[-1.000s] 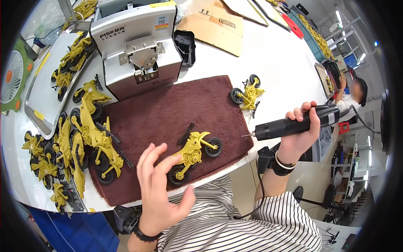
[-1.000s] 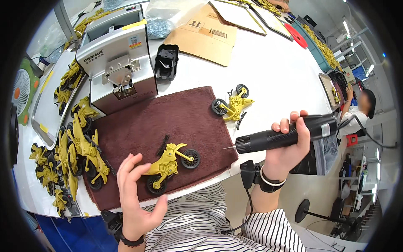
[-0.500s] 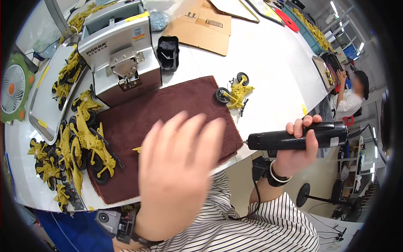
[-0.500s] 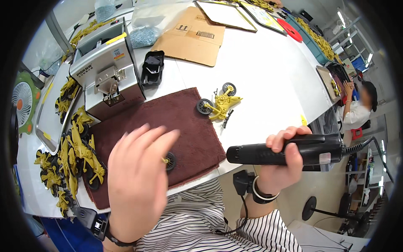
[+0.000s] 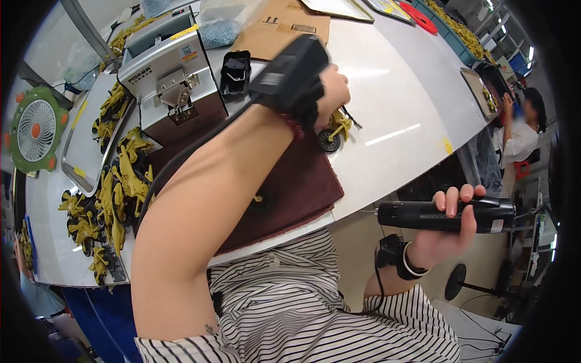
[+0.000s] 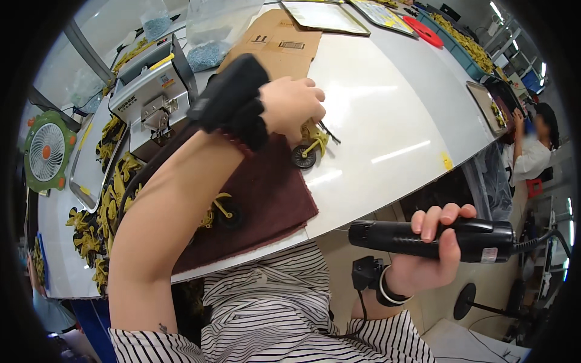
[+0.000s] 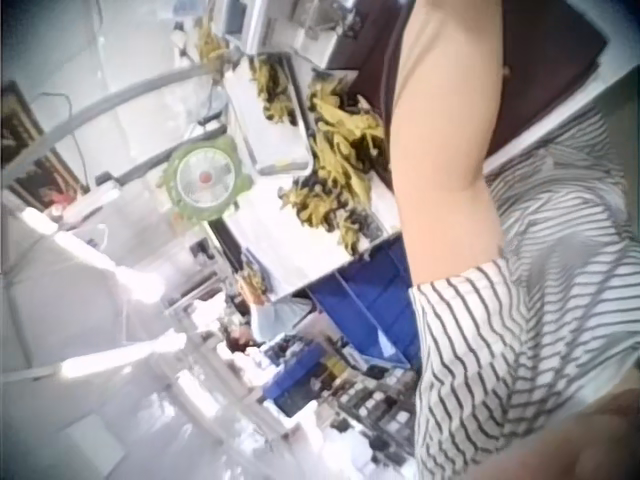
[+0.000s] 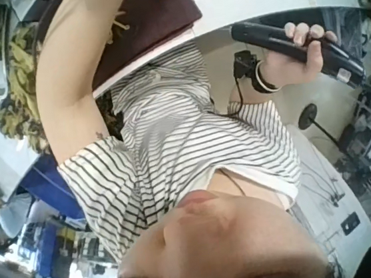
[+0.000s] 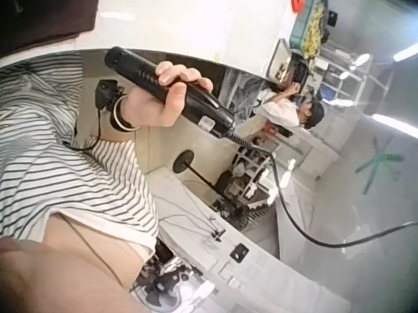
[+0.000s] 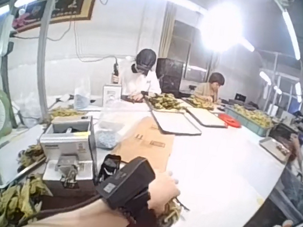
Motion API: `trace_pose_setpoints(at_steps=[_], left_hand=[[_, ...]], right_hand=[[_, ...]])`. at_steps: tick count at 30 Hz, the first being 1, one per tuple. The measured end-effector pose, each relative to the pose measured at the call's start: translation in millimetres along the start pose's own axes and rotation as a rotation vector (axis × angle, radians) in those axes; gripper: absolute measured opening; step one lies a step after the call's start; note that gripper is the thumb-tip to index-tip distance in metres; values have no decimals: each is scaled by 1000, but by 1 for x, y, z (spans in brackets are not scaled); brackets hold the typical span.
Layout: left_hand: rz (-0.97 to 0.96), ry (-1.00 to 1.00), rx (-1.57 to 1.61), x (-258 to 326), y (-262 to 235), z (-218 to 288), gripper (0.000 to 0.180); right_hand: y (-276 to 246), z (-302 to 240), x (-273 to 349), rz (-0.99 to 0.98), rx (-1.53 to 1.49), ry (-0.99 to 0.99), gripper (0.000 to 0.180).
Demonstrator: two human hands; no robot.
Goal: Using an electric screwdriver and a parts dispenser to assemble small toy motorcycle models on a workbench.
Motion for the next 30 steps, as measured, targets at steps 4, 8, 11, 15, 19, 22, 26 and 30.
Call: trace_pose_setpoints(at_steps=[4,8,11,15,19,22,26,30], left_hand=[[489,-143,367,67,-40,-25,31],[540,-600,470,183,-53,-21,34],[395,-871,446,241,-2,-4,43],[472,-1041,411,260,32,4,63],[475,-1104,408,256,32,15,69],[495,-1005,359,241,24,25,76],[330,-958,366,233,34,31,86],[338,-792,414,234,28,40,79]], right_hand=[[-3,-4,-3,5,-73,-34,36],[4,1,-2,-19,-109,-3,36],[12,6,-2,-36,-104,2,35],[30,24,-2,-71,-125,44,35],[38,28,1,-86,-112,64,34],[43,27,2,-79,-79,50,34],[48,30,2,-77,-69,57,35],[50,32,2,-92,-87,66,35]])
Point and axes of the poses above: each hand's wrist, its own x-axis away from the middle knuckle, its own y-axis out of the palm, z = x × y, the point moved 8 cm from there along -x, towards the middle knuckle, and after that the axes turned 1 degree about -y, right-handed, at the moved point
